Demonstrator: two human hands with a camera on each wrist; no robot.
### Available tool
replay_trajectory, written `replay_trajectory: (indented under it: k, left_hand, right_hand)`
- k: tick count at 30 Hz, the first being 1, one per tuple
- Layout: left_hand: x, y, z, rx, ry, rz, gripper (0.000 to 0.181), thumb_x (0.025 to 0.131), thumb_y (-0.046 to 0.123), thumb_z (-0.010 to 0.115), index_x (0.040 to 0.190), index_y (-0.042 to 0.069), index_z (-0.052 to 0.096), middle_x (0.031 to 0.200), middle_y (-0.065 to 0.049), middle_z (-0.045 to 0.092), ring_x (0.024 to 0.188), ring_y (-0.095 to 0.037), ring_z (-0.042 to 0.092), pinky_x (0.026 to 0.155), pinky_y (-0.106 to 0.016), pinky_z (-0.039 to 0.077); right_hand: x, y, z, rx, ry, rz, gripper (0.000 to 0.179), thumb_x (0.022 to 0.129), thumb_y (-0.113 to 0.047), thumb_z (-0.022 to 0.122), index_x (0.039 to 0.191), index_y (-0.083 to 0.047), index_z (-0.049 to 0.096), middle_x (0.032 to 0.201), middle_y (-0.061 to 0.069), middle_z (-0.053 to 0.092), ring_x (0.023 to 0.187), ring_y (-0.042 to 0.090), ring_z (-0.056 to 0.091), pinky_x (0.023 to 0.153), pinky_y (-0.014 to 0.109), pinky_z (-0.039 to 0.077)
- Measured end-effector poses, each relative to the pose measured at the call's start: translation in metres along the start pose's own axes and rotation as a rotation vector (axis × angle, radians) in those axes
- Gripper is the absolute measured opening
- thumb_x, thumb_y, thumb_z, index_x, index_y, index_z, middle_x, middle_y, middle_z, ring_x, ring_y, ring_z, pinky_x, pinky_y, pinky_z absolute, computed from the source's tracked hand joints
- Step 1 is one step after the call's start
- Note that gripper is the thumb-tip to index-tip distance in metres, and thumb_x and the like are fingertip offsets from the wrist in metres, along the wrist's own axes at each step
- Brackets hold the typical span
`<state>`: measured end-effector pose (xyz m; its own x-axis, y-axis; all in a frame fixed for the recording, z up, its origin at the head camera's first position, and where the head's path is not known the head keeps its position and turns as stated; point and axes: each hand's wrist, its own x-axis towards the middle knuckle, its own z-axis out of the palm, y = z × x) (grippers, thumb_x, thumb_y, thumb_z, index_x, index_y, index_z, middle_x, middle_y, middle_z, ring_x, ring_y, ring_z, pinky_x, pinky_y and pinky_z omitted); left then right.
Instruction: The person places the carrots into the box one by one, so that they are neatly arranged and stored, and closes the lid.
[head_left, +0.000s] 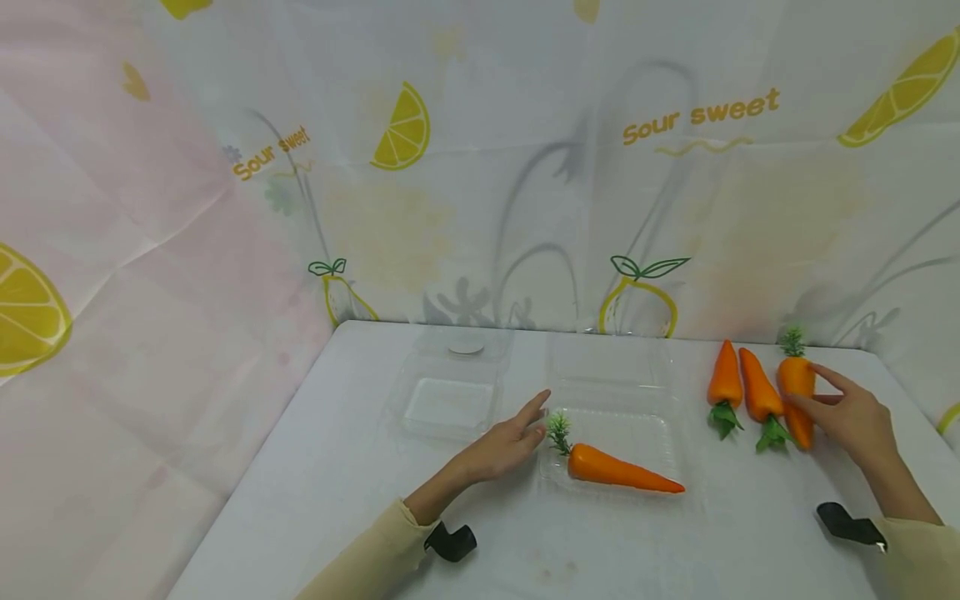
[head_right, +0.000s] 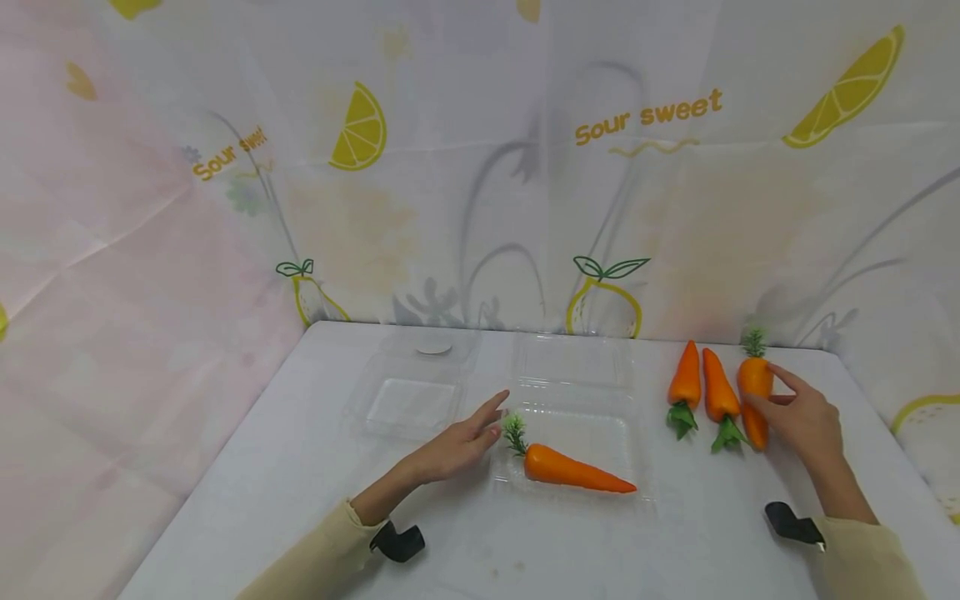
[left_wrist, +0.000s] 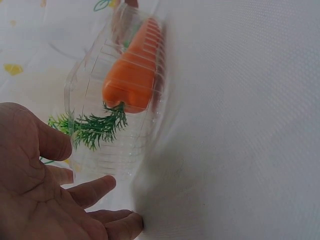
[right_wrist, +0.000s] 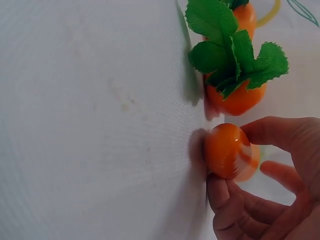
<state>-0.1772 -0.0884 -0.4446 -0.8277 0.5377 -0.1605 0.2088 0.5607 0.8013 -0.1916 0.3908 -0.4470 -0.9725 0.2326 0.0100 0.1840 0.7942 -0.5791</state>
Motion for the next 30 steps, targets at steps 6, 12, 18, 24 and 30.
replay_trajectory:
  k: [6,12,18,24,30]
  left_hand:
    - [0.000,0.000,0.001,0.003,0.001,-0.003,0.058,0.108,0.034,0.037,0.159,0.024,0.013,0.154,-0.008,0.039,0.134,-0.028,0.045,0.110,-0.048,0.035]
    - [0.001,-0.002,0.000,-0.001,0.000,-0.003,0.058,0.108,0.035,0.037,0.159,0.024,0.013,0.154,-0.008,0.038,0.134,-0.027,0.045,0.110,-0.048,0.035]
    - [0.001,-0.002,0.001,-0.003,0.002,0.000,0.058,0.108,0.035,0.037,0.159,0.024,0.013,0.154,-0.008,0.038,0.134,-0.027,0.045,0.110,-0.048,0.035]
    - [0.001,-0.001,0.000,0.001,0.003,0.003,0.058,0.108,0.035,0.036,0.159,0.024,0.013,0.154,-0.008,0.038,0.134,-0.027,0.045,0.110,-0.048,0.035]
    - [0.001,-0.001,0.001,0.001,0.003,0.002,0.058,0.108,0.035,0.037,0.159,0.024,0.013,0.154,-0.008,0.038,0.133,-0.027,0.046,0.110,-0.047,0.036]
  right_hand:
    - [-0.003,0.000,0.000,-0.002,-0.006,0.013,0.075,0.096,-0.040,0.062,0.144,0.009,0.035,0.113,0.044,0.054,0.092,0.054,0.055,0.055,0.034,0.047]
    - [-0.005,-0.001,-0.002,0.014,-0.003,0.020,0.077,0.095,-0.043,0.061,0.146,0.007,0.034,0.115,0.042,0.055,0.098,0.056,0.051,0.061,0.042,0.044]
    - [-0.008,-0.004,-0.004,0.010,0.011,0.036,0.076,0.096,-0.042,0.062,0.147,0.006,0.033,0.117,0.043,0.053,0.097,0.056,0.052,0.060,0.042,0.046]
    - [-0.010,-0.010,-0.006,0.024,0.024,0.057,0.073,0.097,-0.037,0.061,0.147,0.007,0.032,0.121,0.045,0.049,0.102,0.059,0.049,0.068,0.056,0.051]
    - [-0.012,-0.015,-0.008,0.041,0.028,0.042,0.074,0.098,-0.040,0.060,0.149,0.005,0.030,0.123,0.045,0.047,0.105,0.061,0.045,0.071,0.061,0.049]
